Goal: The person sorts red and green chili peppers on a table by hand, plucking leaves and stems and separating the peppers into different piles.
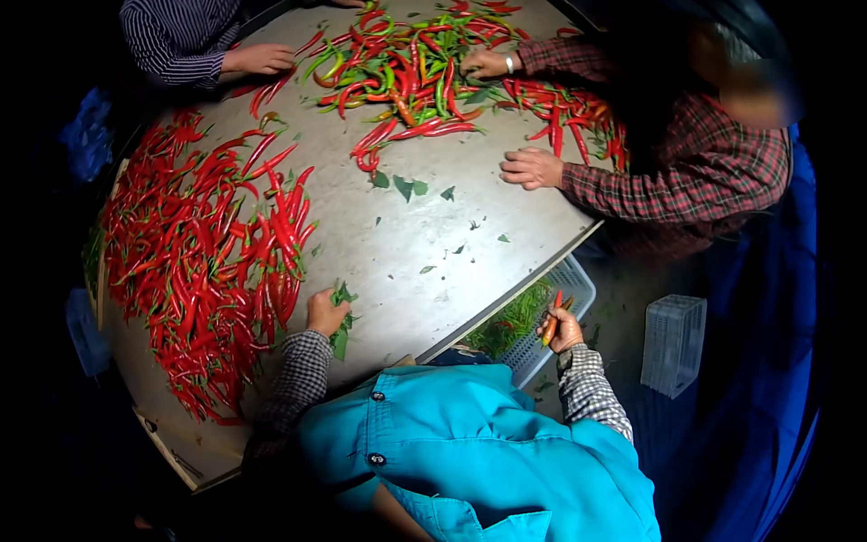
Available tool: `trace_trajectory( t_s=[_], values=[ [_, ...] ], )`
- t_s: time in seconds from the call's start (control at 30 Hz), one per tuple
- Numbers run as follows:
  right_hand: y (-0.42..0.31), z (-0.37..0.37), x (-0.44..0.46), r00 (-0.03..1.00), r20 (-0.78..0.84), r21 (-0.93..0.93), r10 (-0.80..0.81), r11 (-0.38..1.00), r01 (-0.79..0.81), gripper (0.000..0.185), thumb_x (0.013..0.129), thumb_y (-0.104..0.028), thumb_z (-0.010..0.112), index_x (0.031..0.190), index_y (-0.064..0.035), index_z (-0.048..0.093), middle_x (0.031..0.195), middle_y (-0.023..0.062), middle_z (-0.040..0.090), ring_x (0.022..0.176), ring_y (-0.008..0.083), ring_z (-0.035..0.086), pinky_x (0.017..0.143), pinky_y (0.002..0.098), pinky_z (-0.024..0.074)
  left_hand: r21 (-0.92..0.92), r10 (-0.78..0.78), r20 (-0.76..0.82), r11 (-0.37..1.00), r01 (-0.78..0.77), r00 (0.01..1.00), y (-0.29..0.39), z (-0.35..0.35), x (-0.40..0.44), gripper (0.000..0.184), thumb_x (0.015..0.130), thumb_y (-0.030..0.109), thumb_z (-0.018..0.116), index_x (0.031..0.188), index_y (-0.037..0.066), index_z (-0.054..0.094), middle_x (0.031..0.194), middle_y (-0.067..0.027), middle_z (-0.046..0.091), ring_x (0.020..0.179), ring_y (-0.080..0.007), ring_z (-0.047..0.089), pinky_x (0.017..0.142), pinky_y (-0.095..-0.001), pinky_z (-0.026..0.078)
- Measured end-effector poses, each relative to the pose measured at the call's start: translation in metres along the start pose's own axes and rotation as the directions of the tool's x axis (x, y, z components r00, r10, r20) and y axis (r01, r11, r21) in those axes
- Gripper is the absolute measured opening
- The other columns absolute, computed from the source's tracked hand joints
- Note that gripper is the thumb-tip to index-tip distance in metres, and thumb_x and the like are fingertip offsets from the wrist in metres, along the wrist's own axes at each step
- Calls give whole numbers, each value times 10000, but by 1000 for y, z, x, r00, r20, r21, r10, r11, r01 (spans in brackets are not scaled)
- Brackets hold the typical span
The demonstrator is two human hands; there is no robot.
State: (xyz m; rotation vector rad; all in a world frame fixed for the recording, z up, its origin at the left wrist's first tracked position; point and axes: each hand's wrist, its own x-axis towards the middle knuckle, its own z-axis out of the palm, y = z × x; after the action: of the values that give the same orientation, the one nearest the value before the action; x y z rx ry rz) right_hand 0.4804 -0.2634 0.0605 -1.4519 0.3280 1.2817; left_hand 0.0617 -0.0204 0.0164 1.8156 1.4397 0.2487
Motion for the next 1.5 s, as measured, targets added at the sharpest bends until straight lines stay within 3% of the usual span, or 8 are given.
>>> trace_trajectory(
  t_s=[0.33,0.5,0.63,0.8,1.03,1.27,1.4,1.5],
  values=[
    [23,-93,90,747,-496,-691,-443,722,-31,423,696,-93,678,1060,43,513,972,154,604,871,253,580,730,321,465,-742,-342,170,573,348,924,-3,-20,-1,240,700,12,604,934,-41,595,853,-71,626,742,-177,601,674,-302,485],
    [-30,47,36,369,214,-810,-904,46,584,222,764,-95,638,943,-1,546,884,77,575,759,167,554,696,277,455,-781,-373,243,472,409,895,-13,-8,-6,258,701,-19,603,956,-30,564,909,-76,598,790,-176,587,692,-304,484],
    [-21,158,63,586,503,-601,-635,230,765,164,773,-103,638,883,-9,562,795,64,565,722,128,530,650,252,451,-865,-475,43,423,271,879,-17,-14,5,311,692,-12,626,993,-18,549,919,-90,602,788,-202,591,697,-312,494],
    [-12,262,101,679,477,-868,-558,-177,465,641,649,-413,731,1088,-4,506,1055,209,474,972,344,497,827,385,432,-834,-523,71,436,338,849,-29,-30,2,383,676,-23,630,1045,-28,526,939,-101,594,809,-213,589,709,-320,495],
    [15,369,110,704,469,-875,-534,-170,453,660,627,-497,715,1062,-45,510,1088,186,461,984,361,509,804,404,457,-817,-493,75,467,337,867,-31,-21,6,316,670,-37,624,976,-24,549,863,-77,597,750,-192,587,663,-313,496],
    [35,369,147,406,730,-607,-550,-249,755,116,712,-109,651,775,-45,579,709,140,543,708,293,577,642,374,462,-827,-459,-9,503,251,889,-32,-18,6,296,673,-39,614,960,-14,546,840,-73,592,724,-189,584,635,-310,496],
    [48,343,132,764,575,-530,-292,579,620,96,748,-18,656,753,-52,566,684,-19,556,560,84,487,498,234,438,-944,-490,175,162,286,854,4,-18,6,248,714,18,624,950,6,550,855,-82,597,703,-206,601,590,-325,516],
    [64,336,69,759,632,-484,-157,684,546,93,764,2,636,761,-54,563,682,-20,542,567,78,488,497,223,439,-894,-224,442,-181,409,868,7,2,20,228,785,171,603,949,20,554,881,-110,603,771,-268,615,643,-382,519]
  ],
)
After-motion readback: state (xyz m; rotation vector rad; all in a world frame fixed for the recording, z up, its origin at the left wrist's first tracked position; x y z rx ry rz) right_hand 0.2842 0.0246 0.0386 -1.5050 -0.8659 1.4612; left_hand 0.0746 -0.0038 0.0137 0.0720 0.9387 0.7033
